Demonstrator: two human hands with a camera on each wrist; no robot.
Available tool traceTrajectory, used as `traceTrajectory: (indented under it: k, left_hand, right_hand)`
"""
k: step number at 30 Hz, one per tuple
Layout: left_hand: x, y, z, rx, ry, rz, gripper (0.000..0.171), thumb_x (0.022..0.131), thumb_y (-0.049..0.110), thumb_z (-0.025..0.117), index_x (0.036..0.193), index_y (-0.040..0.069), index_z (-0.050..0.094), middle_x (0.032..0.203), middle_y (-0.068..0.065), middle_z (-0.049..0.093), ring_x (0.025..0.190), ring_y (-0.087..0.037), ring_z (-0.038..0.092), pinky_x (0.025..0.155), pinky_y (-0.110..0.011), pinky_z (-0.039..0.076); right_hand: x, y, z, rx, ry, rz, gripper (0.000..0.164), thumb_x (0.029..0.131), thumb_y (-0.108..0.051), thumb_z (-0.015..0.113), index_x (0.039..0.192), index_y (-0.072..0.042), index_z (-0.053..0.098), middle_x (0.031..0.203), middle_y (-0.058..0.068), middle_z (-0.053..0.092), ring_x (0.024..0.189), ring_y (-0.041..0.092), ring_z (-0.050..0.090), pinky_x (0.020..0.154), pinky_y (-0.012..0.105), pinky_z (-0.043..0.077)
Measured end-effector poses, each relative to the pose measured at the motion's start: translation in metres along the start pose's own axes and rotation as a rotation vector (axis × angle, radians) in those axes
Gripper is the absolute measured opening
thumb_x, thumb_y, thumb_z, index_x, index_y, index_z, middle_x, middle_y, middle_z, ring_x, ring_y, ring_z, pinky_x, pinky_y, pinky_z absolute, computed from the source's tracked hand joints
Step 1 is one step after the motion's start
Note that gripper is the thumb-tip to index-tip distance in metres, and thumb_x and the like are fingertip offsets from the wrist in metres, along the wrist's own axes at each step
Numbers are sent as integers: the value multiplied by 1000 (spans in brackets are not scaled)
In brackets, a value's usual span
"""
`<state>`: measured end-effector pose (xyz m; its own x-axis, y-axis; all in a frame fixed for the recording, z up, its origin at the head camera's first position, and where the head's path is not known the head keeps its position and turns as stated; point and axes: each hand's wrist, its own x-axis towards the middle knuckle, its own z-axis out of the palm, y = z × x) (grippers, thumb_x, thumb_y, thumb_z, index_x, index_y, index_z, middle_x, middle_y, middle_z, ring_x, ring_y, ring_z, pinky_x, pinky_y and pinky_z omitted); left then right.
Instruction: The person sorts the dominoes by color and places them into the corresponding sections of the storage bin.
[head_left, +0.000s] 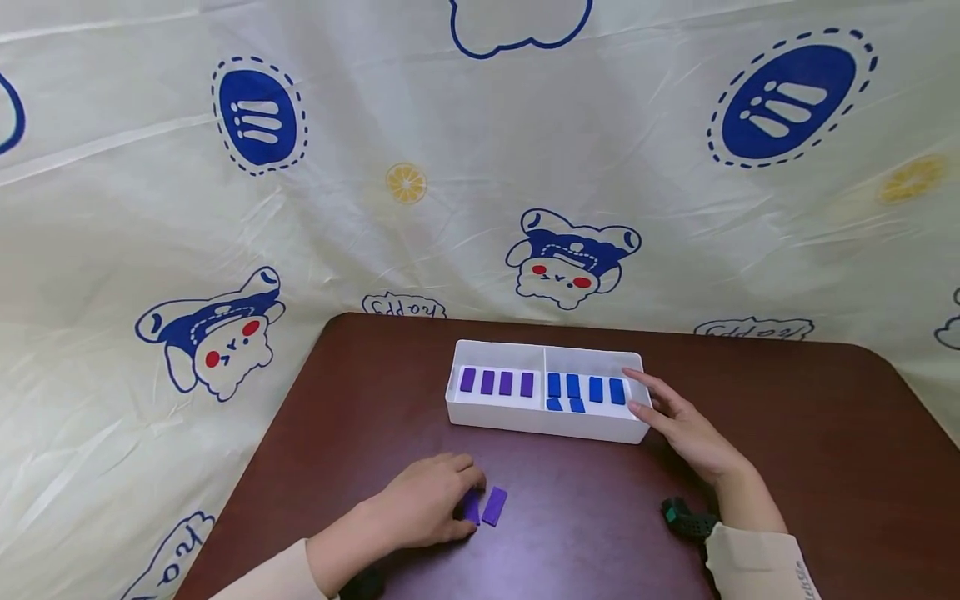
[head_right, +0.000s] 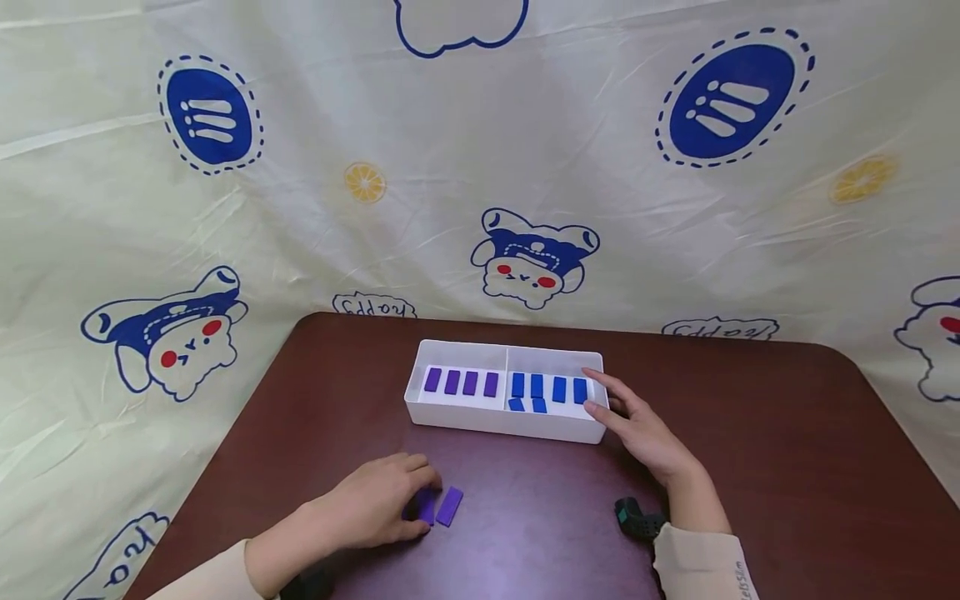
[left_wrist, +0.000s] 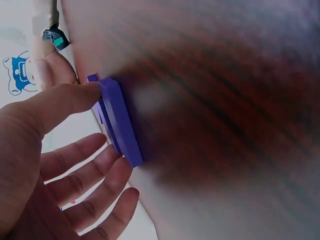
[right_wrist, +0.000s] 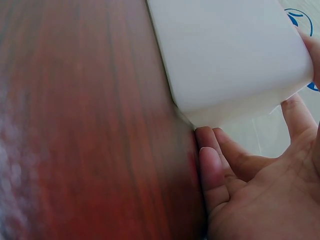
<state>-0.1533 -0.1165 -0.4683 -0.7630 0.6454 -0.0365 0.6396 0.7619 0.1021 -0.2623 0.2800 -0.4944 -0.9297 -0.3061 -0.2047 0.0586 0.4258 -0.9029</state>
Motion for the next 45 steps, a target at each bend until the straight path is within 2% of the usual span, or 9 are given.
traceTrajectory:
  k: [9,14,18,25,32,37,40,44,45]
  left_hand:
    - [-2,-1,-2,-18,-3,12,42,85,40,84,120,21,69,111,8,66,100,-10,61,92,-28,55]
    - [1,-1,-9,-58,-10,0,45,86,34,83,126,18,68,116,6,67,110,-13,65,98,-30,56]
    - [2,-5,-16,-70,-12,-13,46,88,34,82,128,16,68,115,4,67,109,-13,66,97,-31,57]
    - [7,-17,-33,-86,55,-30,46,89,33,81,130,15,69,116,3,69,100,-12,62,91,-31,57]
    - [16,-32,-51,-61,112,-62,47,87,37,82,128,16,70,121,3,72,107,-17,66,91,-37,58]
    - [26,-42,-65,-68,140,-103,49,86,37,83,129,16,71,121,2,72,107,-16,66,90,-37,58]
    - [34,-48,-70,-95,147,-129,49,86,34,83,129,15,70,123,1,72,96,-11,68,83,-33,58]
    - [45,-58,-71,-120,150,-159,46,87,31,83,129,15,70,120,2,72,81,-7,62,71,-28,53]
    - [48,-61,-71,-125,145,-167,46,88,31,83,129,15,70,120,2,72,81,-7,60,71,-28,52]
  right_hand:
    - [0,3,1,27,2,-2,67,103,-46,61,163,-38,31,175,16,5,156,50,8,112,84,12]
    - [-2,4,-1,33,5,-12,66,104,-45,60,162,-37,32,174,16,7,155,49,11,113,83,13]
    - [-1,3,2,33,3,-16,65,104,-45,60,162,-37,32,174,17,8,154,49,13,114,82,14]
    - [-2,2,1,24,8,-20,66,104,-44,60,163,-35,32,173,18,11,152,49,16,112,83,15]
    - [-1,0,0,16,3,-13,66,104,-46,60,163,-37,31,174,18,8,154,50,12,112,84,13]
    - [-2,0,-2,-9,7,0,67,104,-47,59,163,-37,29,174,18,5,155,53,8,111,85,13]
    - [-3,0,-2,-10,6,4,68,104,-47,59,163,-36,29,174,18,4,155,54,7,111,85,13]
    - [-1,0,0,-3,5,7,68,103,-48,59,163,-37,29,174,18,3,155,53,7,111,85,12]
    - [-1,0,0,-4,4,9,69,103,-49,59,163,-37,28,174,18,3,155,53,7,111,85,13]
